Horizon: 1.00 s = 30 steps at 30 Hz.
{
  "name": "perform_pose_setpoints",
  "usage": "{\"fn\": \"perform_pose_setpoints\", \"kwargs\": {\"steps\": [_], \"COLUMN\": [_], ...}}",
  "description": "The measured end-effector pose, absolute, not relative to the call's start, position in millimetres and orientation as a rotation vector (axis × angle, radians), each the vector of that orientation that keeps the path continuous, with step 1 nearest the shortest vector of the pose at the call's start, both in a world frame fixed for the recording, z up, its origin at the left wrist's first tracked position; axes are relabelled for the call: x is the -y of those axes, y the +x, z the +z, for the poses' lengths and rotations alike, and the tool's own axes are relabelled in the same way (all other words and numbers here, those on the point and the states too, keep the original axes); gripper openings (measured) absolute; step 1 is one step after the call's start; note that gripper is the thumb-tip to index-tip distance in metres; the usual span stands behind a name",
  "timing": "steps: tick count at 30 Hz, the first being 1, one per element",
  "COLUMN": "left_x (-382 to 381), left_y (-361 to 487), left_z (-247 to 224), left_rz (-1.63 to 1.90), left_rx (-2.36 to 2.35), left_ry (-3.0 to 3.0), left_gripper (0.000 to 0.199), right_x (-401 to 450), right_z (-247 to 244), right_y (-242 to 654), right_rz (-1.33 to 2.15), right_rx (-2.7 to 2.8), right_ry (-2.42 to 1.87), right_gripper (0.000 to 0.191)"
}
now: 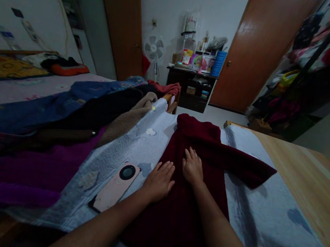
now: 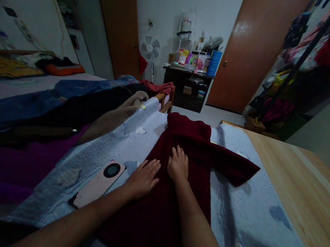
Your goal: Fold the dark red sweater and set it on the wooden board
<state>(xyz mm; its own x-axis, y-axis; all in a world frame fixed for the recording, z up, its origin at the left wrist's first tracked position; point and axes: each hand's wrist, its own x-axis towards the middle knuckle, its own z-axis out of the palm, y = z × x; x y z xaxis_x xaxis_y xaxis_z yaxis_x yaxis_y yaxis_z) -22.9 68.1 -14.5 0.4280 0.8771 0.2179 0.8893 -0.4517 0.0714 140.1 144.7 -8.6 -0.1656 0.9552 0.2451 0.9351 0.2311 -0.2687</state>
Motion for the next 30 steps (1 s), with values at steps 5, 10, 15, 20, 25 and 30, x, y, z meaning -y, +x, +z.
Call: {"fn": "perform_pose_setpoints", "kwargs": {"steps": [5, 10, 15, 20, 25, 30], "left_x": [-55, -44, -34, -36, -44, -63], "left_y": [-28, -31, -28, -26, -22, -17], "left_z": [-14, -14, -11, 2, 11, -1], "left_rz": [-0.324, -0.333, -0.357, -0.364, -0.428, -0.444], "left_rx": [1.535, 1.44, 1.435, 1.455, 1.52, 1.664], "left_ry": [-2.696, -2.8, -2.841, -2.89, -2.818, -2.743], "left_gripper": [0.056, 0.052, 0.051, 0.048, 0.047, 0.056], "right_x": [-145, -145, -141, -142, -142, -142], "right_z": [-11, -12, -9, -8, -8, -11], "right_y": [141, 140, 145, 152, 152, 146], "right_rz": [0.045, 0.038, 0.114, 0.321, 0.27, 0.098], "right_rx": [2.144, 2.068, 1.955, 1.862, 1.828, 1.883], "right_ry": [-1.745, -1.725, -1.732, -1.559, -1.588, -1.718], "right_gripper": [0.049, 0.049, 0.058, 0.049, 0.042, 0.041]}}
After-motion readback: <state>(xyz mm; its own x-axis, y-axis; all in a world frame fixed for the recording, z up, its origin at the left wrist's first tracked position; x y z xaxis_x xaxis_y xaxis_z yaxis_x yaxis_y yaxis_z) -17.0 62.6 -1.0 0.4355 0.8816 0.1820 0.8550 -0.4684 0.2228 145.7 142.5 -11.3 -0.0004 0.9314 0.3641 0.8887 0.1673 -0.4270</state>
